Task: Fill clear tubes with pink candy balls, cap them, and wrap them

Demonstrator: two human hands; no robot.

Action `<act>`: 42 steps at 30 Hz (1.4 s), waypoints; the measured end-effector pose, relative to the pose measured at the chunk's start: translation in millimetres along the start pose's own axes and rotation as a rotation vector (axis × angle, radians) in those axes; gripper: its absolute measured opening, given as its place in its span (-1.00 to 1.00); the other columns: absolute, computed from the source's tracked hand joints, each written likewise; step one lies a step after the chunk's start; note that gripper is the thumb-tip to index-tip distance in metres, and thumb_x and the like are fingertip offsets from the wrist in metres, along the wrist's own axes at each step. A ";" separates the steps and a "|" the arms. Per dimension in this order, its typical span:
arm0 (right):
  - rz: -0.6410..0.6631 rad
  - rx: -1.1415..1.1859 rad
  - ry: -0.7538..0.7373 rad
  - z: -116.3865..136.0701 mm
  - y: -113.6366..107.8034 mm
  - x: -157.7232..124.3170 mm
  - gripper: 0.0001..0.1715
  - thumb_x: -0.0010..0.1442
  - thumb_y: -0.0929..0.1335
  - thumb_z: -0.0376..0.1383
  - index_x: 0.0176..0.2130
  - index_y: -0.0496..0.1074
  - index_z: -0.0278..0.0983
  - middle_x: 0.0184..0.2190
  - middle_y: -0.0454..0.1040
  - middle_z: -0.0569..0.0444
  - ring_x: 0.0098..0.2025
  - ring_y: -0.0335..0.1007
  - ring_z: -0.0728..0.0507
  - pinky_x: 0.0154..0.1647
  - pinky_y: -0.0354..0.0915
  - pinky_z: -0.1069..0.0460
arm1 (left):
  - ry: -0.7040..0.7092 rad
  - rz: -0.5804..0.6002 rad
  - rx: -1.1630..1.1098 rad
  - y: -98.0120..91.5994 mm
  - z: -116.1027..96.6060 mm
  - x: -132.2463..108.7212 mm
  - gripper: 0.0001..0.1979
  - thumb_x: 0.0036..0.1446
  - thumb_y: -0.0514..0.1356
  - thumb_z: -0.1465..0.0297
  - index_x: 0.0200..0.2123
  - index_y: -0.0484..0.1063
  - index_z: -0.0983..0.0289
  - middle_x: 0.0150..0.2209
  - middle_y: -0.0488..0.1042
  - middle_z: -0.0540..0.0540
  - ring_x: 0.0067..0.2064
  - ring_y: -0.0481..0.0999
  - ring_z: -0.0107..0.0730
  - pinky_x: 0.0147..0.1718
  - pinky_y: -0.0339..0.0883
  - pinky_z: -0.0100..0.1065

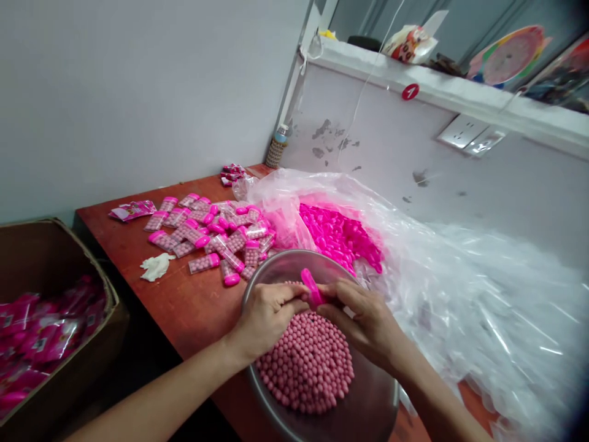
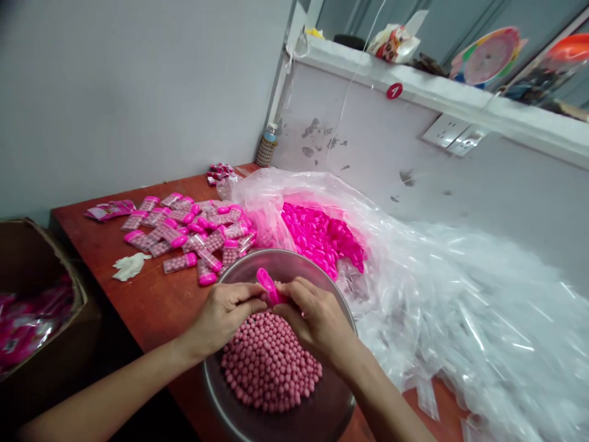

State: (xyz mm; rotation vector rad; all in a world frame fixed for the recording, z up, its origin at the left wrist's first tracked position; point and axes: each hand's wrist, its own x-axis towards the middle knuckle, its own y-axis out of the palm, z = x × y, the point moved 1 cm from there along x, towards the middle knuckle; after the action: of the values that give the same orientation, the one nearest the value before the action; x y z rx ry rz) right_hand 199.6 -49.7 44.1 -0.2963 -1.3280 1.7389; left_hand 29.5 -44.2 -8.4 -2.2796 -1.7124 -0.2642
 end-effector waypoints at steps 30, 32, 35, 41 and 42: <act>-0.151 -0.641 0.004 -5.6 35.1 3.1 -0.24 0.08 0.32 -0.06 0.11 0.14 -0.49 -0.08 0.39 -0.26 -0.12 0.36 -0.29 -0.19 0.37 -0.13 | -0.255 -0.033 -0.317 4.3 20.5 14.2 -0.81 0.03 0.14 0.44 -0.27 0.48 0.35 -0.36 0.50 0.07 -0.32 0.43 -0.38 -0.31 0.26 -0.43; -0.197 -0.628 -0.030 -6.0 38.4 4.9 -0.29 0.07 0.32 -0.10 0.08 0.18 -0.49 -0.12 0.41 -0.24 -0.15 0.38 -0.27 -0.20 0.38 -0.10 | -0.273 -0.032 -0.358 4.6 21.3 13.6 -0.81 0.02 0.14 0.44 -0.28 0.48 0.35 -0.36 0.50 0.07 -0.32 0.43 -0.38 -0.30 0.26 -0.42; -0.243 -0.632 -0.102 -7.8 41.4 5.7 -0.32 0.06 0.31 -0.12 0.04 0.21 -0.51 -0.18 0.43 -0.24 -0.19 0.39 -0.26 -0.24 0.38 -0.07 | -0.307 -0.041 -0.397 3.7 21.9 13.3 -0.83 0.00 0.16 0.45 -0.32 0.48 0.36 -0.40 0.49 0.06 -0.36 0.41 -0.41 -0.34 0.25 -0.44; -0.209 -0.564 -0.075 -14.9 47.6 9.3 -0.28 0.06 0.33 -0.09 0.07 0.19 -0.52 -0.16 0.43 -0.25 -0.16 0.38 -0.27 -0.20 0.36 -0.10 | -0.340 -0.097 -0.416 0.9 24.4 16.7 -0.83 -0.03 0.20 0.45 -0.31 0.50 0.36 -0.39 0.51 0.06 -0.36 0.43 -0.40 -0.34 0.28 -0.43; -0.181 -0.541 -0.037 -14.4 47.1 10.4 -0.24 0.07 0.33 -0.07 0.10 0.16 -0.51 -0.12 0.42 -0.26 -0.12 0.37 -0.28 -0.17 0.35 -0.11 | -0.347 -0.107 -0.417 1.3 23.7 16.8 -0.83 -0.03 0.21 0.44 -0.31 0.50 0.35 -0.38 0.51 0.06 -0.35 0.44 -0.40 -0.34 0.28 -0.43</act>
State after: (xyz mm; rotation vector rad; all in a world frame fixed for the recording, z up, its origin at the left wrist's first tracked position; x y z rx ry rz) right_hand 179.4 -33.3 1.0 -0.4302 -1.7821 1.2187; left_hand 35.0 -21.6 -25.8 -2.6576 -2.1228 -0.2825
